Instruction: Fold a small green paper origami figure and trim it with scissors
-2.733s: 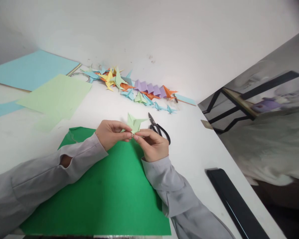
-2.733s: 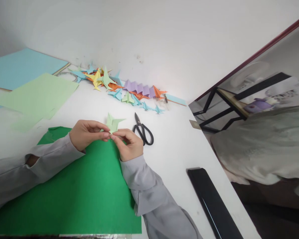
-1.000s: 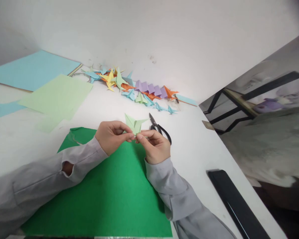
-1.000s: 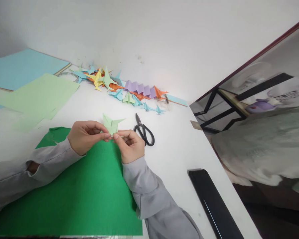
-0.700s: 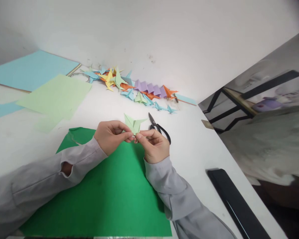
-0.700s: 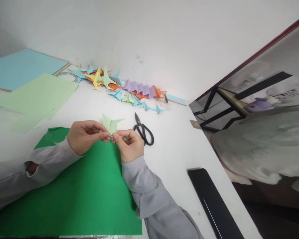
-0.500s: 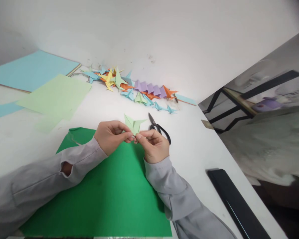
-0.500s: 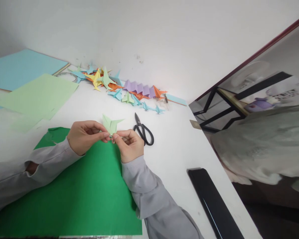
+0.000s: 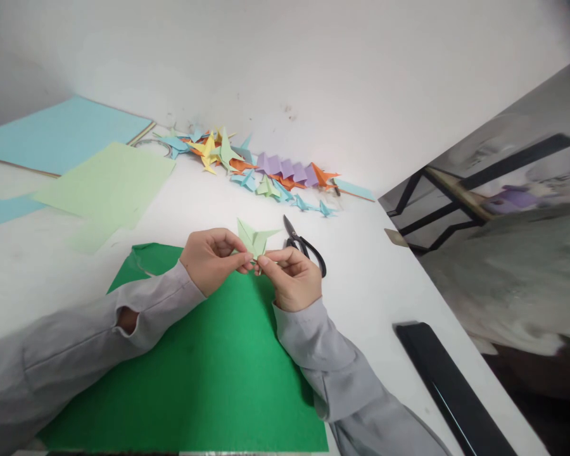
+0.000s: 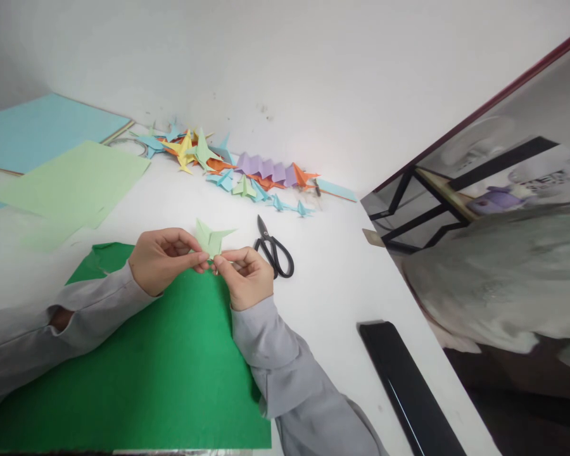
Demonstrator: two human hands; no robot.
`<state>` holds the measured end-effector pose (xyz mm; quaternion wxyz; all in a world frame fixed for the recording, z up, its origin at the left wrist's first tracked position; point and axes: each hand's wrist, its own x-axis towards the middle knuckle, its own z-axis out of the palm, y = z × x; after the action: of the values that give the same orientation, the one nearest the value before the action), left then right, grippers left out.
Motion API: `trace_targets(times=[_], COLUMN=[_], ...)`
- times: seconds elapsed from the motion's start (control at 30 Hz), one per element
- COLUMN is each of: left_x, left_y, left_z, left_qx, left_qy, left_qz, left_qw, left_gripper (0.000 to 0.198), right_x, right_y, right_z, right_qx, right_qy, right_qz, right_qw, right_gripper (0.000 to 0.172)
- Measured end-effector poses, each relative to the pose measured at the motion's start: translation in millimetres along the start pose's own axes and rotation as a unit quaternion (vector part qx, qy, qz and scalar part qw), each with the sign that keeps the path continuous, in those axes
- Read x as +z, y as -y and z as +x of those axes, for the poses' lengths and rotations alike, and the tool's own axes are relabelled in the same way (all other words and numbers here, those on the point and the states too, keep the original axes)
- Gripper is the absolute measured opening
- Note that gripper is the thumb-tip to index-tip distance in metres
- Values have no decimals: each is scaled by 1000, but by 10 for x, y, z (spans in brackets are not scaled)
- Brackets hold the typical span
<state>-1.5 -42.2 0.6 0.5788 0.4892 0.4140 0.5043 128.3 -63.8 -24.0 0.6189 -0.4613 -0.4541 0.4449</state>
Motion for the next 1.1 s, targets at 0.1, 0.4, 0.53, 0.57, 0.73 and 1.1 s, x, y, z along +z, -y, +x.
trace_targets(times=[0.1,0.4,0.53,0.57,0.73,1.1], left_x=[4,-55,-55,-51,-34,-35], left_y=[-3,48,43,40,34,30], left_z=[-1,14,18,19,19,23], left_qx=[-1,-34,3,11,20,-3], left_qy=[3,44,46,42,23,30], left_qz=[-5,-84,-40,-30,-9,-22], left_qw=[1000,995,998,999,1000,999], left_gripper=[15,19,18,18,16,17], right_x=[5,-7,-14,-15,-13,-15], right_y=[-5,-4,-1,0,-2,-8], right_z=[2,15,21,20,13,14], right_qx=[8,14,13,14,16,13], right_qy=[-7,-22,-15,-13,-14,-12], right_qz=[3,-8,-11,-13,-10,-11], right_qw=[1000,1000,1000,1000,1000,1000], right_gripper=[20,20,19,19,20,21])
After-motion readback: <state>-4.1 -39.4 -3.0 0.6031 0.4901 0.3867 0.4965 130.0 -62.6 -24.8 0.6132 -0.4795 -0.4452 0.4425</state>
